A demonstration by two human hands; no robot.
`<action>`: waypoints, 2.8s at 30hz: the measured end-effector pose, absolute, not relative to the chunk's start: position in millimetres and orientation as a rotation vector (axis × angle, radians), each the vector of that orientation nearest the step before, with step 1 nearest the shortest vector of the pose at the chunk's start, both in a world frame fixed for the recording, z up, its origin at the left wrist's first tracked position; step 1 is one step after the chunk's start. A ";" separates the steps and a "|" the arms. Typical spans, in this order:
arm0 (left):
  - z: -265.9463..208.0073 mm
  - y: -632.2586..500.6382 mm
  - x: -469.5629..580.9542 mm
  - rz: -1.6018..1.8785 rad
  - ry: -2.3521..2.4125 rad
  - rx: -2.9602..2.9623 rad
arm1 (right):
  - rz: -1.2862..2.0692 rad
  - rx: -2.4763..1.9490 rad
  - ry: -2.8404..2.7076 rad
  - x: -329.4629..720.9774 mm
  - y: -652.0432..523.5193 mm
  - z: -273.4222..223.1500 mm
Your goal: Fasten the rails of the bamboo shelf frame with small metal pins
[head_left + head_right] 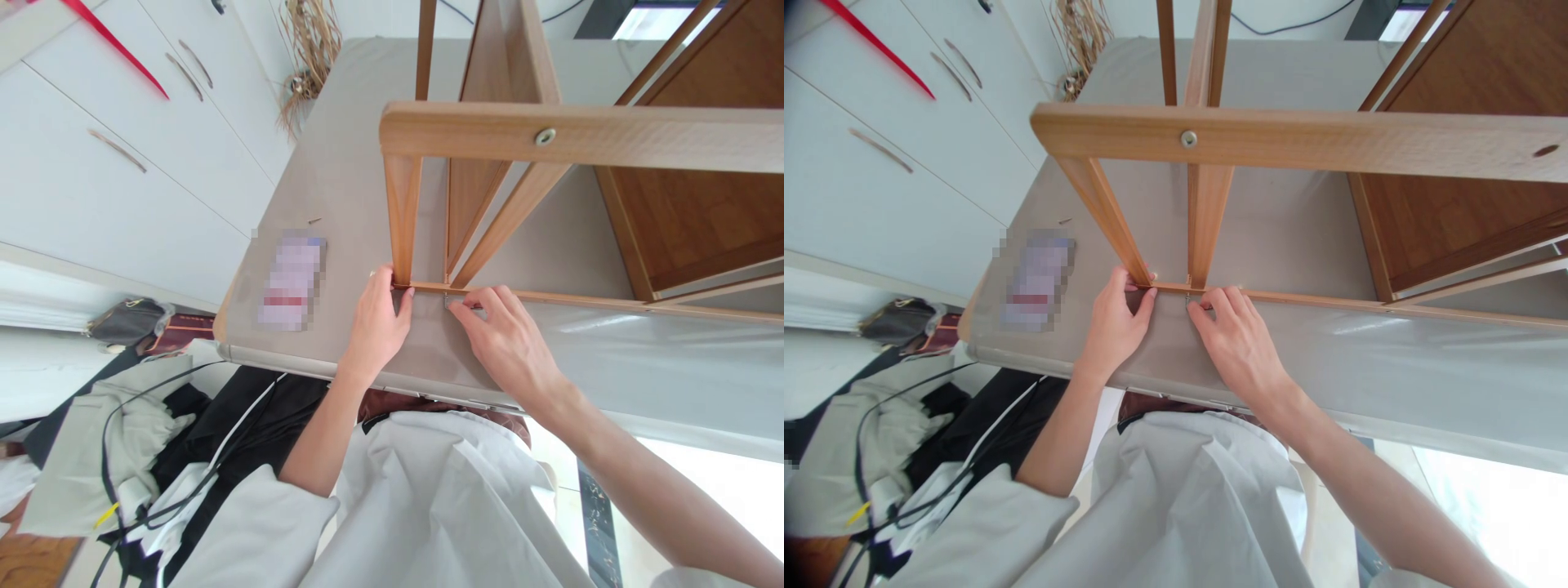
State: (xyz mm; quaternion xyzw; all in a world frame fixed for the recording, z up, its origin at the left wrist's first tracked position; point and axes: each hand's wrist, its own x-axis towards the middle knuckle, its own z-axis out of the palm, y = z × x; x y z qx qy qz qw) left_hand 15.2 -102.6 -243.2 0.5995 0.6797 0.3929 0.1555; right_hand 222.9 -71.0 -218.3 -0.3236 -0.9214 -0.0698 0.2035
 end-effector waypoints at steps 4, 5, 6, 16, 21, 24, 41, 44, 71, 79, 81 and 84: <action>-242.7 -102.5 14.9 1.125 1.948 1.713 | -0.229 -0.903 -2.602 218.8 -73.0 -213.5; -242.6 -102.5 14.7 1.123 1.945 1.711 | -0.234 -0.912 -2.608 218.5 -73.3 -213.2; -242.5 -102.4 14.6 1.120 1.942 1.709 | -0.243 -0.922 -2.610 218.5 -73.5 -213.5; -239.9 -101.7 14.1 1.119 1.936 1.703 | -0.229 -0.931 -2.510 223.6 -75.1 -224.7; -240.9 -102.0 13.4 1.120 1.934 1.698 | -0.225 -0.938 -2.505 223.6 -76.4 -225.5; -241.6 -102.1 13.7 1.127 1.929 1.698 | -0.211 -0.940 -2.508 223.0 -77.1 -226.4; -244.9 -101.7 13.0 1.129 1.946 1.720 | -0.157 -0.812 -2.616 236.0 -66.9 -216.9; -244.3 -101.8 12.8 1.125 1.940 1.719 | -0.182 -0.814 -2.594 235.0 -65.6 -219.1; -241.9 -103.2 13.6 1.086 1.950 1.677 | -0.197 -0.879 -2.511 219.1 -70.5 -223.9; -240.7 -102.4 13.9 1.105 1.948 1.675 | -0.115 -0.921 -2.500 223.0 -68.3 -230.2; -240.8 -102.7 13.9 1.107 1.948 1.675 | -0.099 -0.913 -2.509 224.8 -67.4 -231.2; -240.4 -103.1 13.8 1.111 1.941 1.695 | -0.107 -0.874 -2.523 226.9 -65.5 -230.4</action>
